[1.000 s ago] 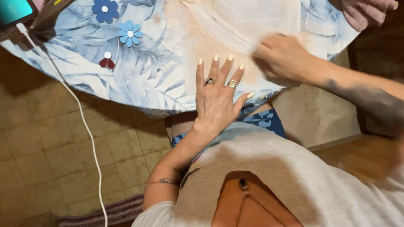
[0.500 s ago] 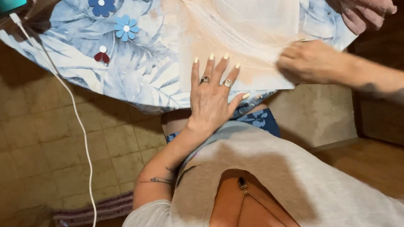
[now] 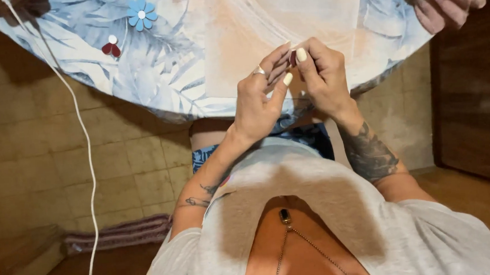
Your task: Sanding the edges of small mosaic tiles by rubbing them against a sheet of sandpaper on a table.
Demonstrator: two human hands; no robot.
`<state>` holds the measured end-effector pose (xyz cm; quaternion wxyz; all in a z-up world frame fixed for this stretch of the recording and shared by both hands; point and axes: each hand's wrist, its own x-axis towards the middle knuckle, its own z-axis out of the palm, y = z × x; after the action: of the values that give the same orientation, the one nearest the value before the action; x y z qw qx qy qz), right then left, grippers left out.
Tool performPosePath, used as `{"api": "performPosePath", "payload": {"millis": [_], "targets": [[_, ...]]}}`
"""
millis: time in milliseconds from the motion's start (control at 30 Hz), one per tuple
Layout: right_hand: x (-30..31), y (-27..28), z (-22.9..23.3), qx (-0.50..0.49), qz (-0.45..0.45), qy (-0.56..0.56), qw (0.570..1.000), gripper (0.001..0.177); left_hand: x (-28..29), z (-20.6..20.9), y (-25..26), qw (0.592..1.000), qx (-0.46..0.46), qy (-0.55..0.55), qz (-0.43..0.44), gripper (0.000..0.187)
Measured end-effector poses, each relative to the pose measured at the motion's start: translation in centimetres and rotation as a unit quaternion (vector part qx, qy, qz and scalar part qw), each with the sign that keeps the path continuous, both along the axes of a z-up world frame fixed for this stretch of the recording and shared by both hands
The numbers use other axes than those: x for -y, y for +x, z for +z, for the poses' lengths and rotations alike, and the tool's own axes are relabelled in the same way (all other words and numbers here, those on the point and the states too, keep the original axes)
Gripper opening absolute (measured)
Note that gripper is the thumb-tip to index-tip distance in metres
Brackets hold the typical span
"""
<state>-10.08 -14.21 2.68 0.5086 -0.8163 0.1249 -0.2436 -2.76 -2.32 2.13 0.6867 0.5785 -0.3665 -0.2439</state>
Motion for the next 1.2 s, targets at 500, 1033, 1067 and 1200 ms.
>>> {"api": "performPosePath", "payload": {"millis": [500, 1033, 1067, 1200], "targets": [[-0.7, -0.6, 0.3, 0.006, -0.018, 0.028, 0.999, 0.024, 0.3, 0.2, 0.0, 1.000, -0.006, 0.000, 0.008, 0.028], [5.0, -3.6, -4.0, -0.146, 0.054, -0.545, 0.824, 0.006, -2.8, -1.7, 1.9, 0.854, 0.426, 0.297, 0.045, 0.030], [5.4, -3.7, -5.3, -0.148, 0.070, -0.532, 0.831, 0.005, -2.8, -1.8, 1.9, 0.855, 0.425, 0.294, 0.042, 0.030], [2.2, 5.4, -1.7, -0.173, 0.194, -0.405, 0.877, 0.014, -3.0, -1.7, 2.2, 0.817, 0.473, 0.328, 0.031, 0.035]]}}
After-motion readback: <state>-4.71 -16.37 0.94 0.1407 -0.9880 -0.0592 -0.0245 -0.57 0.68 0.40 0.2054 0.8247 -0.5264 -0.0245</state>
